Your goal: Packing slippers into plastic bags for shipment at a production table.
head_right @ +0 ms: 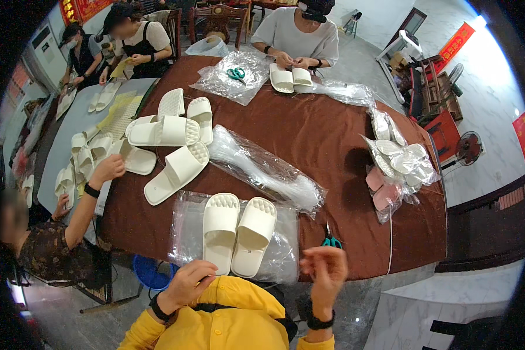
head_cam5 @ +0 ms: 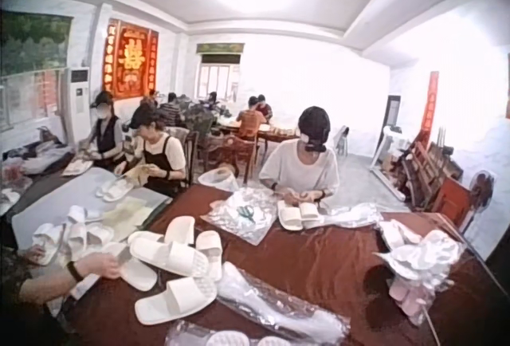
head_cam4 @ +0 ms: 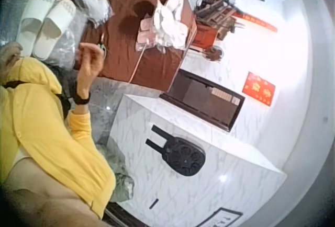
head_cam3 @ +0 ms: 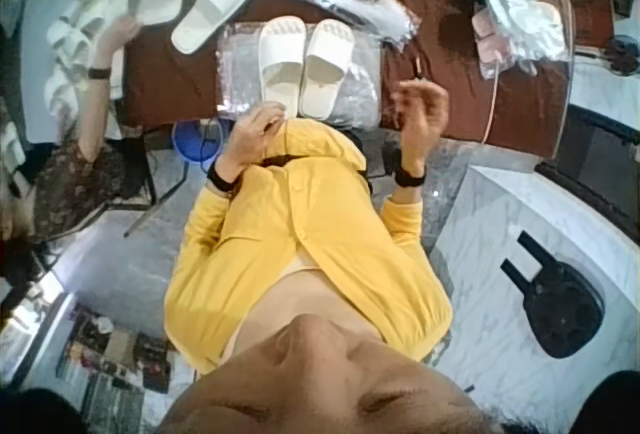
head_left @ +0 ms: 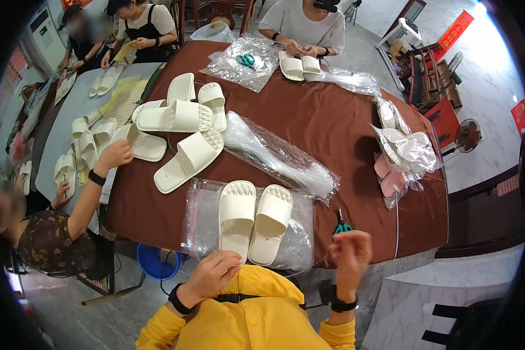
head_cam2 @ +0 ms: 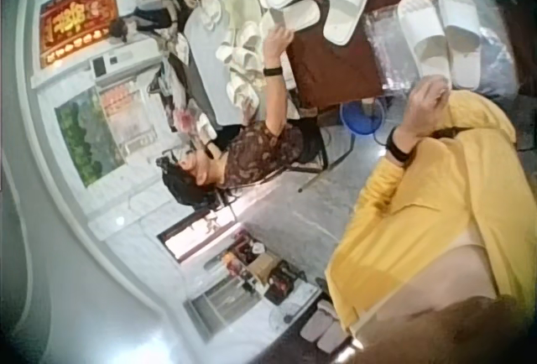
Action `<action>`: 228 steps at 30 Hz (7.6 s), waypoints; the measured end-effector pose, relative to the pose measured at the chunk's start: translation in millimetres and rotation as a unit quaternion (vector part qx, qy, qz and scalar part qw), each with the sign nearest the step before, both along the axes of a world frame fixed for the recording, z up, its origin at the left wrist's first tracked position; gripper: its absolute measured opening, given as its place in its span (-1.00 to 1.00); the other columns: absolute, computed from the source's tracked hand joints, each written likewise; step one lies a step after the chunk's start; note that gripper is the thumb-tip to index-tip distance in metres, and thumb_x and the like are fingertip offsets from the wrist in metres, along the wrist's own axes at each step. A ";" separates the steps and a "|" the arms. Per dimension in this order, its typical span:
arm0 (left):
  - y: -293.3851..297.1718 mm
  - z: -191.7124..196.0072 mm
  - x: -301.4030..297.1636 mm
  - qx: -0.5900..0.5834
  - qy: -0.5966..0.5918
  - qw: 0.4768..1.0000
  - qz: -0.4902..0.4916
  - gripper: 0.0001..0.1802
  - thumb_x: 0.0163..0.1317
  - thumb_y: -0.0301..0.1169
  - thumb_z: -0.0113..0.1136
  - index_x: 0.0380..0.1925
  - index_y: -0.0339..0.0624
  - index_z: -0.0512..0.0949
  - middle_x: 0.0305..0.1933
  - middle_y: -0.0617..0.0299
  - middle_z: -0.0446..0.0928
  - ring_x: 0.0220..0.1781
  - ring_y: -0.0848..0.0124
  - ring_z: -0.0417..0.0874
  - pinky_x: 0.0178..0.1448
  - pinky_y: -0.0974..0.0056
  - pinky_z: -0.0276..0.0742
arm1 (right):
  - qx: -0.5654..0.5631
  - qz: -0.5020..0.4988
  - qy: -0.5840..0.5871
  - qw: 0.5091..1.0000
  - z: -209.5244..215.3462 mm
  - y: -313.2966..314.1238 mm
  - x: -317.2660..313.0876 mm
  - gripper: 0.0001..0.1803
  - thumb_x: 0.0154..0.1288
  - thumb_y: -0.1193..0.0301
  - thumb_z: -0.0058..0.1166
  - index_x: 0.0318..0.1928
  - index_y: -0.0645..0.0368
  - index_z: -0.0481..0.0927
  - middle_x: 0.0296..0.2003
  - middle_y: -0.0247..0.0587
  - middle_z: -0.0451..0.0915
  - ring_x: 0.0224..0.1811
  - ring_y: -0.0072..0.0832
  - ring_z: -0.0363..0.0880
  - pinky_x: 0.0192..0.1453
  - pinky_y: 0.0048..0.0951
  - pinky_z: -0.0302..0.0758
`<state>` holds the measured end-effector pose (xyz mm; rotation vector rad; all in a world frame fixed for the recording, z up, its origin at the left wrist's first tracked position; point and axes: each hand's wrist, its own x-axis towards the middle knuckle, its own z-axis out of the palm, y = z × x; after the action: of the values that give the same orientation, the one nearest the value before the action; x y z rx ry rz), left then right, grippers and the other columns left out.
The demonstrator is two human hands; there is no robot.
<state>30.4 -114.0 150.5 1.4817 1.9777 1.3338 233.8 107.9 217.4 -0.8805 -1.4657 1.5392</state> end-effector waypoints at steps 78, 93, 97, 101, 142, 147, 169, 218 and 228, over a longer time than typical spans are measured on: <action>59.8 -98.1 1.9 -0.089 0.114 0.987 0.073 -0.84 0.05 -0.51 0.25 -0.49 -0.27 0.43 -0.29 0.05 0.45 -0.20 0.01 0.52 -0.13 0.05 0.48 | 0.214 0.197 -0.229 0.929 -145.4 103.0 -101.1 -0.80 0.35 0.49 0.02 -0.11 0.27 0.66 -0.18 0.08 0.66 -0.14 -0.06 0.65 -0.04 -0.22 0.56; 18.6 -89.7 -7.3 -0.085 0.113 0.989 0.052 -0.86 0.05 -0.49 0.25 -0.47 -0.28 0.47 -0.25 0.06 0.47 -0.14 0.06 0.52 -0.06 0.07 0.48 | 0.249 0.284 -0.364 0.851 -157.9 111.0 -135.2 -0.83 0.23 0.39 0.11 -0.23 0.20 0.65 -0.28 -0.01 0.69 -0.20 -0.04 0.66 -0.09 -0.10 0.56; 6.4 -82.4 0.3 -0.109 0.088 0.990 0.018 -0.86 0.06 -0.48 0.25 -0.46 -0.26 0.47 -0.23 0.07 0.48 -0.12 0.06 0.53 -0.03 0.08 0.49 | 0.218 0.197 -0.313 0.903 -162.6 113.0 -134.2 -0.86 0.21 0.45 0.13 -0.25 0.23 0.64 -0.31 0.02 0.68 -0.25 -0.06 0.66 -0.13 -0.17 0.56; -3.9 -79.6 0.3 -0.107 0.090 0.990 0.006 -0.86 0.06 -0.49 0.26 -0.45 -0.26 0.48 -0.23 0.08 0.48 -0.13 0.07 0.53 -0.04 0.09 0.50 | 0.204 0.185 -0.283 0.919 -164.4 115.1 -131.1 -0.88 0.22 0.49 0.12 -0.27 0.26 0.64 -0.33 0.05 0.67 -0.28 -0.09 0.66 -0.17 -0.23 0.56; 56.8 -115.1 -5.5 -0.096 0.119 0.981 0.118 -0.76 0.08 -0.46 0.29 -0.26 -0.31 0.53 -0.17 0.00 0.46 -0.07 0.01 0.50 0.00 0.05 0.46 | 0.258 0.250 -0.239 0.902 -168.1 92.6 -215.9 -0.84 0.27 0.46 0.11 -0.22 0.27 0.66 -0.33 0.02 0.68 -0.29 -0.11 0.67 -0.14 -0.24 0.57; 65.3 -105.3 -3.8 -0.065 0.108 0.983 0.131 -0.65 0.10 -0.48 0.27 -0.12 -0.39 0.47 -0.05 -0.09 0.47 0.00 -0.06 0.49 0.06 0.00 0.46 | 0.162 0.336 -0.229 0.899 -152.5 84.4 -213.9 -0.81 0.30 0.47 0.08 -0.14 0.27 0.66 -0.29 0.02 0.67 -0.26 -0.14 0.67 -0.11 -0.26 0.57; 61.6 -80.7 -18.1 -0.015 0.012 0.995 0.102 -0.73 0.22 -0.57 0.13 -0.05 -0.21 0.57 0.00 0.01 0.59 -0.01 0.04 0.62 0.03 0.10 0.58 | 0.148 0.400 -0.229 0.875 -119.7 63.4 -188.5 -0.75 0.28 0.54 0.11 -0.05 0.20 0.69 -0.10 -0.12 0.69 -0.15 -0.35 0.67 -0.08 -0.40 0.55; 127.0 -94.2 -51.6 0.007 0.092 0.991 0.095 -0.84 0.19 -0.47 0.20 -0.24 -0.10 0.69 -0.37 0.17 0.56 -0.24 0.15 0.57 -0.13 0.10 0.50 | 0.155 0.233 -0.117 0.953 -149.0 35.6 -137.6 -0.89 0.26 0.59 0.23 -0.20 0.25 0.64 -0.27 -0.19 0.67 -0.23 -0.44 0.67 -0.09 -0.48 0.61; 123.2 -92.6 -53.7 -0.023 0.137 0.988 0.072 -0.89 0.11 -0.49 0.17 -0.37 -0.11 0.64 -0.36 0.17 0.54 -0.19 0.11 0.55 -0.10 0.07 0.47 | 0.173 0.242 -0.107 0.949 -170.0 28.8 -140.5 -0.86 0.22 0.57 0.27 -0.22 0.25 0.60 -0.33 -0.21 0.61 -0.27 -0.50 0.61 -0.17 -0.46 0.58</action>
<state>-23.2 9.2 57.9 1.5988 2.3099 1.1830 93.3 136.7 47.3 -0.5081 -2.1542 1.4802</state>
